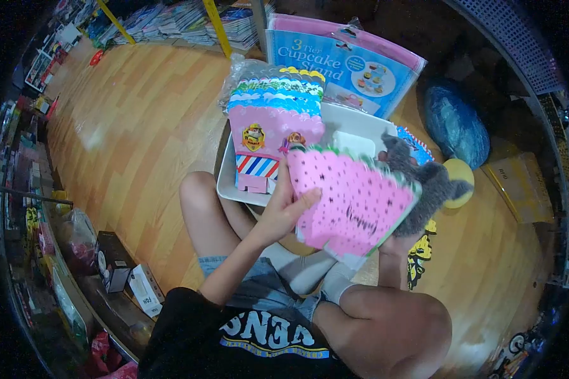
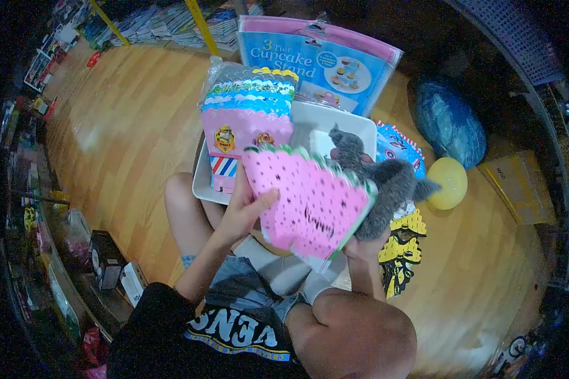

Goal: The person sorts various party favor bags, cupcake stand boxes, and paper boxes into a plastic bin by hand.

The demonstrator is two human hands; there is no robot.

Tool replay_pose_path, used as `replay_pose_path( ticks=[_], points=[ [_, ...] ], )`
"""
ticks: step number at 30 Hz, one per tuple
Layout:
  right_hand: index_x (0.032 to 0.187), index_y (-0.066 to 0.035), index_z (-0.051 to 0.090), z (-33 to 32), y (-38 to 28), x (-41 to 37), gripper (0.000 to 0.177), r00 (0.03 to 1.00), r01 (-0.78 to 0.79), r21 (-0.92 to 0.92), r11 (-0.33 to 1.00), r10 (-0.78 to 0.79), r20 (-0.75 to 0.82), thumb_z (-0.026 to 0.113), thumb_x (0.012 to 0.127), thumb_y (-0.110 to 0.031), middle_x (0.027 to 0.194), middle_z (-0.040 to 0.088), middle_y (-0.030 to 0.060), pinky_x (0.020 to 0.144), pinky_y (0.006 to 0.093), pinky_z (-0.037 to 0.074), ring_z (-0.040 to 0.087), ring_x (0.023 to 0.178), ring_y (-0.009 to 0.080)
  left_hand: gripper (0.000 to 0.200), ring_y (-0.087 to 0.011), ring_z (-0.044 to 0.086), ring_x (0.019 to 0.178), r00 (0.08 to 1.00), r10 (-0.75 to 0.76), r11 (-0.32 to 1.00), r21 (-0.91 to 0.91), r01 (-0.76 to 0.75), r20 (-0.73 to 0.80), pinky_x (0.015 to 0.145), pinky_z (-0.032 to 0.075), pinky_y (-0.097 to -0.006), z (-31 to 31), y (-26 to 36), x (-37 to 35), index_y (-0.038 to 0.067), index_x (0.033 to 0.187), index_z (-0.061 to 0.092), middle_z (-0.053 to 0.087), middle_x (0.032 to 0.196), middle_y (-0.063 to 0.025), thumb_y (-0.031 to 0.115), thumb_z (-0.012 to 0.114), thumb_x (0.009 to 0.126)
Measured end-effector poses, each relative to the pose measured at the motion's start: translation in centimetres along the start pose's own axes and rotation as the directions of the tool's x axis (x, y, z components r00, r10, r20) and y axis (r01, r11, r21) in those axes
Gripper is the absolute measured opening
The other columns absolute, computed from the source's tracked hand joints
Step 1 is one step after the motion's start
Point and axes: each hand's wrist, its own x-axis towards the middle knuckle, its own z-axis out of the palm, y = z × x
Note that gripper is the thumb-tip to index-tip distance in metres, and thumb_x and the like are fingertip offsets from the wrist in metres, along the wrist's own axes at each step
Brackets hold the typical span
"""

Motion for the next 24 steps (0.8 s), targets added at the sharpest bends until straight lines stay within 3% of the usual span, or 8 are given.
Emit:
replay_pose_path(
  ticks=[4,7,11,12,14,17,19,24],
  points=[
    [0.110,-0.003,0.049,-0.7,1.3,0.4,0.029,0.997,-0.020,-0.346,0.938,-0.007,-0.077,0.047,0.085,-0.017,0.112,0.052,0.0086,0.086,0.0318,0.040,0.051,0.101,0.0184,0.067,-0.0170,0.035,0.114,0.981,-0.150,0.987,0.080,0.141,0.119,0.098,0.027,-0.0337,-0.2,0.4,-1.4,0.006,0.130,0.012,0.036,0.117,-0.0094,0.003,0.056,0.080],
    [0.107,-0.002,0.050,-1.0,2.0,2.0,0.027,0.991,-0.070,-0.643,0.763,-0.019,-0.130,0.048,0.084,-0.014,0.113,0.052,0.0092,0.088,0.0320,0.039,0.051,0.101,0.0195,0.055,-0.0143,0.039,0.108,0.993,-0.089,0.996,0.031,0.087,0.078,0.092,0.033,-0.0291,-1.1,0.9,-1.3,0.003,0.124,0.020,0.038,0.115,-0.0092,0.005,0.055,0.082],
    [0.104,-0.002,0.051,-0.8,3.2,5.1,0.024,0.984,-0.121,-0.907,0.404,-0.069,-0.162,0.049,0.082,-0.011,0.113,0.052,0.0100,0.089,0.0323,0.037,0.051,0.101,0.0208,0.055,-0.0163,0.039,0.111,0.979,0.184,0.950,0.270,-0.155,-0.086,0.093,0.034,-0.0296,-4.6,3.1,0.5,0.005,0.125,0.023,0.038,0.120,-0.0101,-0.003,0.053,0.079],
    [0.095,0.000,0.052,-1.5,1.8,6.2,0.017,0.983,0.152,-0.944,0.292,-0.143,0.114,0.051,0.080,-0.007,0.112,0.053,0.0111,0.090,0.0310,0.035,0.050,0.102,0.0194,0.055,-0.0162,0.040,0.110,0.978,0.169,0.958,0.254,-0.135,-0.119,0.092,0.034,-0.0298,-5.9,3.5,1.1,0.006,0.125,0.024,0.039,0.119,-0.0099,-0.003,0.053,0.079],
    [0.101,0.001,0.054,1.4,-0.8,7.6,0.022,0.991,0.075,-0.925,0.372,0.075,0.111,0.051,0.082,-0.009,0.099,0.059,0.0095,0.089,0.0274,0.036,0.052,0.098,0.0164,0.055,-0.0161,0.041,0.109,0.978,0.143,0.966,0.236,-0.105,-0.150,0.092,0.035,-0.0300,-8.0,3.9,2.1,0.006,0.124,0.025,0.041,0.118,-0.0097,-0.004,0.054,0.079],
    [0.103,0.001,0.056,4.5,-0.7,9.6,0.024,0.979,0.100,-0.939,0.329,0.134,0.151,0.052,0.083,-0.012,0.096,0.060,0.0090,0.085,0.0261,0.038,0.054,0.094,0.0150,0.053,-0.0155,0.044,0.105,0.982,0.145,0.970,0.214,-0.117,-0.120,0.090,0.037,-0.0296,-9.4,3.5,2.9,0.006,0.122,0.027,0.043,0.114,-0.0091,-0.003,0.056,0.078],
    [0.094,0.001,0.061,5.5,0.1,10.8,0.020,0.926,0.268,-0.962,0.047,0.262,0.270,0.054,0.082,-0.013,0.089,0.061,0.0103,0.077,0.0266,0.041,0.057,0.084,0.0166,0.052,-0.0146,0.047,0.101,0.976,0.202,0.945,0.277,-0.171,-0.086,0.086,0.040,-0.0294,-9.8,3.1,2.9,0.007,0.121,0.028,0.046,0.111,-0.0090,-0.002,0.057,0.078],
    [0.083,0.002,0.063,7.0,1.9,11.8,0.015,0.888,0.409,-0.910,-0.063,0.258,0.381,0.057,0.079,-0.012,0.078,0.060,0.0125,0.068,0.0283,0.043,0.058,0.072,0.0227,0.053,-0.0155,0.049,0.100,0.977,0.182,0.973,0.161,-0.163,-0.108,0.082,0.043,-0.0306,-12.2,2.6,2.6,0.008,0.119,0.030,0.048,0.110,-0.0102,0.000,0.060,0.077]
  ],
)
